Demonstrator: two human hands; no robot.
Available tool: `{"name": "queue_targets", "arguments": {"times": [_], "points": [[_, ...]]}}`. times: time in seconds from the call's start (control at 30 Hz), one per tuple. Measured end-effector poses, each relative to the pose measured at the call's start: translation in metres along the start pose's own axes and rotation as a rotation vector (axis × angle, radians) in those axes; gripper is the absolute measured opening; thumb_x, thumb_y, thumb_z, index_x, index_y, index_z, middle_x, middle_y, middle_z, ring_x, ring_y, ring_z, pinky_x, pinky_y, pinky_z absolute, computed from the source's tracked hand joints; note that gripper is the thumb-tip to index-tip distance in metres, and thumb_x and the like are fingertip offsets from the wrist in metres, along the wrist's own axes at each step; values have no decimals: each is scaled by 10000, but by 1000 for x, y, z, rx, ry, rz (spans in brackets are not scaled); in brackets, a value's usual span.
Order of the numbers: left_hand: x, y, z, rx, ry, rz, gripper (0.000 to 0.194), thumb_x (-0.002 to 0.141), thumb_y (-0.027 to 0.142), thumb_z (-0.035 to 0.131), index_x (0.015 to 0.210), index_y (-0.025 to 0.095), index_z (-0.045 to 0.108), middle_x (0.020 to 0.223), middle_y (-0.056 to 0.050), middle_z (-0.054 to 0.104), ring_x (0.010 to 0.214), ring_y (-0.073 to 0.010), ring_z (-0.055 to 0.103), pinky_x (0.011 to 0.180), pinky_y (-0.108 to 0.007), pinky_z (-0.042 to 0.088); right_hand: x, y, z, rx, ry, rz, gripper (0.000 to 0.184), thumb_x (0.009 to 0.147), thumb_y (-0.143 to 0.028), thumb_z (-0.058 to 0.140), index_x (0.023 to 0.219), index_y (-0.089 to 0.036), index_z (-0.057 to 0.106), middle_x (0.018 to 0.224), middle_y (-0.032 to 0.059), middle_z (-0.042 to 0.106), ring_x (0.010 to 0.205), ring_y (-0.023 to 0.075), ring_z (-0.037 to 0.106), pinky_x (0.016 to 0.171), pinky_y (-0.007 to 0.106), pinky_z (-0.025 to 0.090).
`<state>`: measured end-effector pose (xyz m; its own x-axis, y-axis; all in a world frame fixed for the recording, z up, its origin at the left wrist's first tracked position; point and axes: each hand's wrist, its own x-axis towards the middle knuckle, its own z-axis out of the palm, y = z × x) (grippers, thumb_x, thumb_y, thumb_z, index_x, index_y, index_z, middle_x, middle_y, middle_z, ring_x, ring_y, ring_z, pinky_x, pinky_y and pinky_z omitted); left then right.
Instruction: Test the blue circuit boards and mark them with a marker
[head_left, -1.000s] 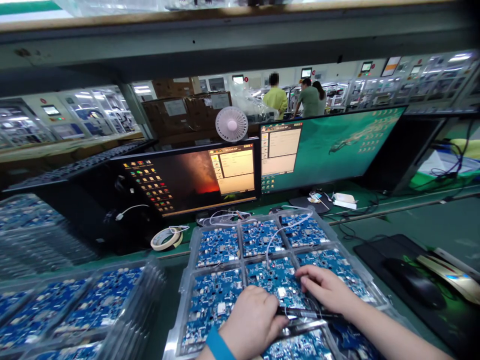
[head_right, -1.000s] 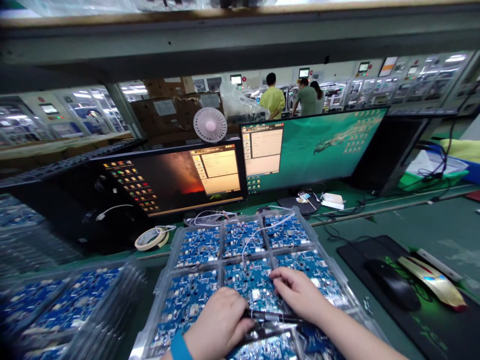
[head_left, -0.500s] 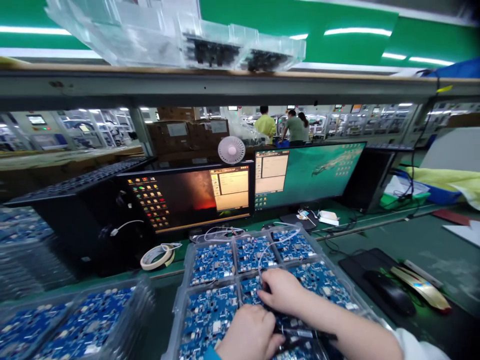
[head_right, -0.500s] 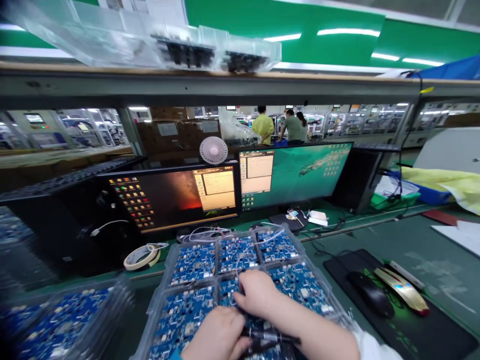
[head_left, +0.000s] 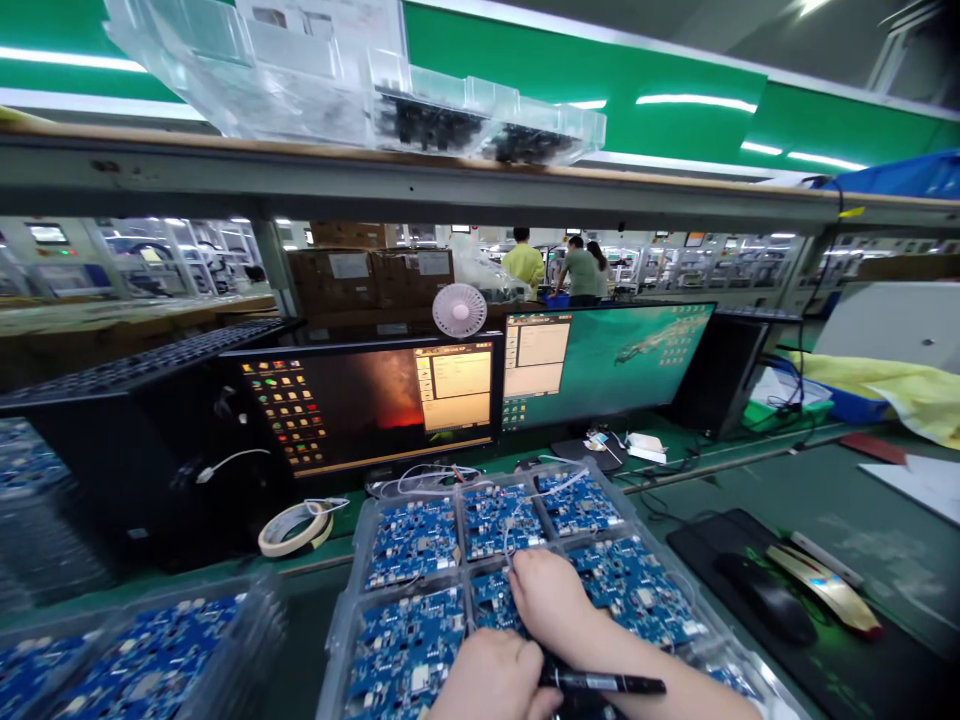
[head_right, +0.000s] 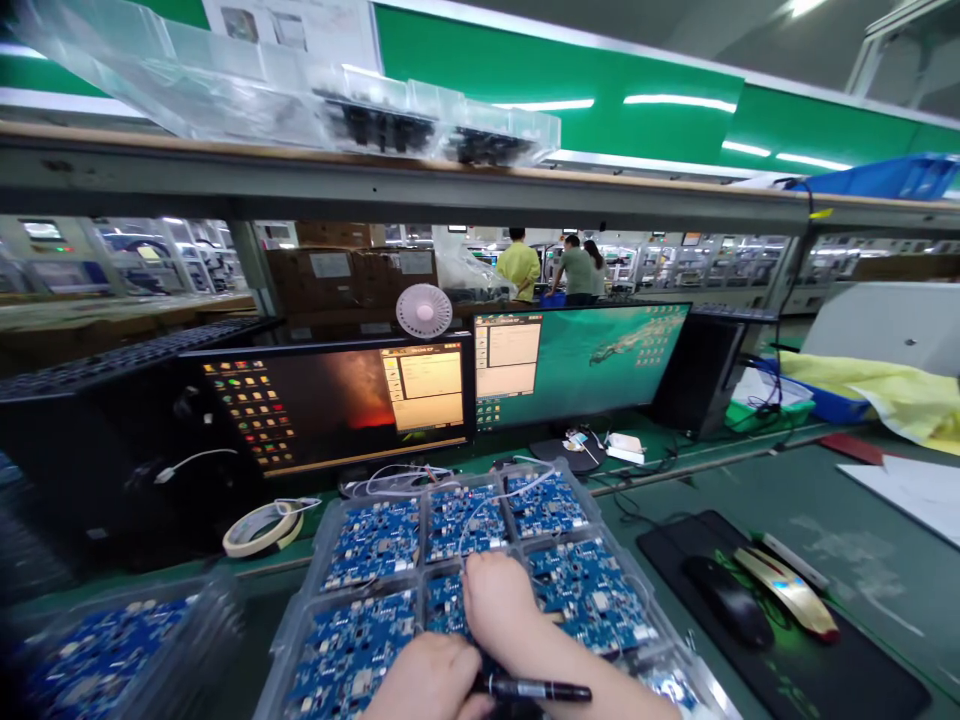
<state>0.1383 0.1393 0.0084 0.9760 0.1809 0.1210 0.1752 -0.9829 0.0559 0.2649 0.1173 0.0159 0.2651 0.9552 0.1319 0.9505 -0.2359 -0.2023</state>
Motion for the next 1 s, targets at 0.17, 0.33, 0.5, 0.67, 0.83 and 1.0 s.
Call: {"name": "queue_targets", "arguments": {"times": [0.17,0.33,0.5,0.67,0.83,1.0], "points": [[1,3,-5,-4,-61,-24,182,693,322,598,727,163,516,728,-24,626,654,-200,591,615,-309,480,-4,-1,-2,-3,-10,22,258,828,-224,302,811,-152,549,751,81,604,683,190,568,591,261,374],[-1,7,-14,-27,-74,-43,162,724,314,561,722,159,514,717,-34,617,648,-197,578,612,-320,480,7,9,-11,21,13,32,241,830,-282,318,760,-176,523,687,34,593,621,153,554,535,224,317],[-2,5,-12,-42,-56,-35,177,712,324,577,729,164,500,717,-26,606,643,-183,565,606,-300,475,64,30,-20,24,47,0,275,838,-326,318,735,-175,523,743,24,585,697,136,530,566,213,295],[-1,-2,2,-4,-59,-16,227,688,360,608,722,163,502,708,-13,613,637,-182,579,597,-284,479,107,37,-6,37,32,-38,268,824,-323,362,716,-155,541,759,31,581,704,120,509,587,203,296],[1,-6,7,-32,-66,-6,243,701,389,594,717,163,505,712,-6,618,653,-180,592,603,-275,480,118,39,14,32,16,-45,259,800,-322,404,673,-153,553,723,31,574,684,118,506,605,202,314],[1,-4,2,-58,-78,-31,232,689,371,608,727,163,513,721,-8,617,661,-182,590,612,-279,479,122,38,22,7,41,-19,294,802,-372,376,695,-171,561,746,36,575,707,141,516,616,219,339]]}}
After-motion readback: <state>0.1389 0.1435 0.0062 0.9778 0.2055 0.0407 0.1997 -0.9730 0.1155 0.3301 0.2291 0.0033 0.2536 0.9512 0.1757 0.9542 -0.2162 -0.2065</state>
